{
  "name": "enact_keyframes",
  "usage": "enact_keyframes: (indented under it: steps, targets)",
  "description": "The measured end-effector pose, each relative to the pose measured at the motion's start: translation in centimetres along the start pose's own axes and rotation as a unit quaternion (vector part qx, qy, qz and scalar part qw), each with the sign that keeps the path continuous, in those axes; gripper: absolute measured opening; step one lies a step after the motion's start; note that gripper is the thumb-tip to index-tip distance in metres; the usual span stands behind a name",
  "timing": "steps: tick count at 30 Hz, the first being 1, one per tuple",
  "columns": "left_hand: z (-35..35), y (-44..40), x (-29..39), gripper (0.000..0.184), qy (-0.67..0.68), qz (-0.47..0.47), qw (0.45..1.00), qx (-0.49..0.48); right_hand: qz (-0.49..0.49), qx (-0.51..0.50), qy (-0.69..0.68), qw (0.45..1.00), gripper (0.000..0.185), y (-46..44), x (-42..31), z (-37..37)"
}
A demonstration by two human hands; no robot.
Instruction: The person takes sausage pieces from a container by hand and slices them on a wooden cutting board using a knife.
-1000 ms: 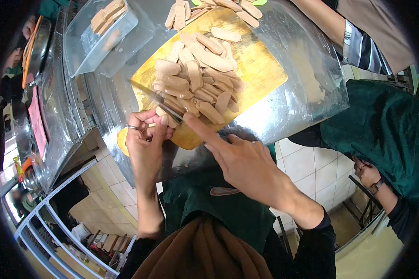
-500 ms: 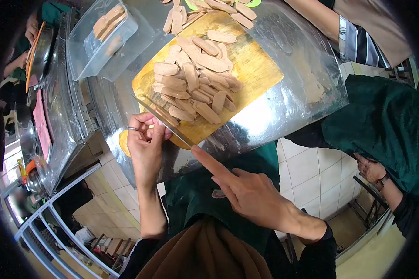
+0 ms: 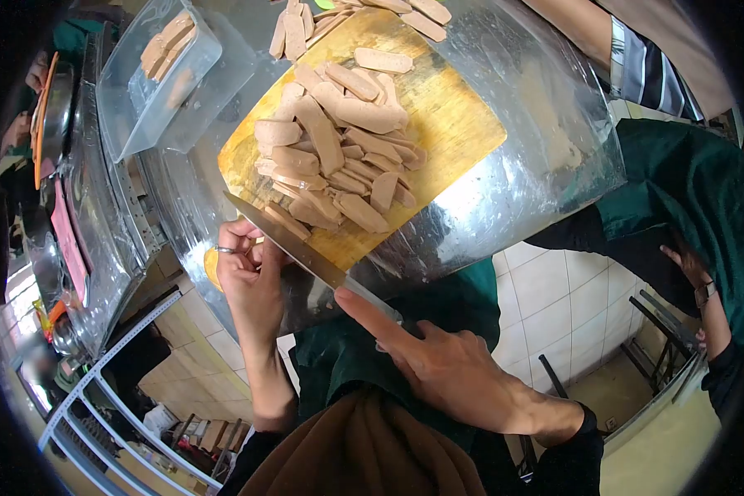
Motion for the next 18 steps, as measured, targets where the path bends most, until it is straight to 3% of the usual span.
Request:
enact_keyframes:
  steps: [3, 10, 13, 18]
  targets:
    - [0.2, 0.0, 0.1, 0.014, -0.006, 0.006, 1.0, 0.0, -0.02, 0.02, -0.007, 1.0, 0.076, -0.1, 0.0, 0.1]
    - [-0.1, 0.1, 0.6, 0.016, -0.051, -0.005, 0.999, -0.01, 0.036, -0.037, -0.026, 0.998, 0.079, -0.8, -0.1, -0.4]
    - [0.1, 0.1, 0.8, 0.016, -0.031, -0.052, 0.998, 0.006, -0.008, 0.009, -0.042, 0.999, 0.078, -2.4, -0.1, 0.0]
    - [0.2, 0.1, 0.9, 0.016, -0.028, -0.072, 0.997, 0.021, -0.022, -0.002, -0.051, 0.998, 0.071, -5.2, -0.1, -0.3]
Point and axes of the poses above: each hand's wrist, its own y-axis away from the middle knuckle, its own z-axis out of the palm, x = y × z, the point moved 2 cm from there along -y, towards the middle knuckle, and after that the axes turned 3 degrees about -z, right-handed, at the moved point
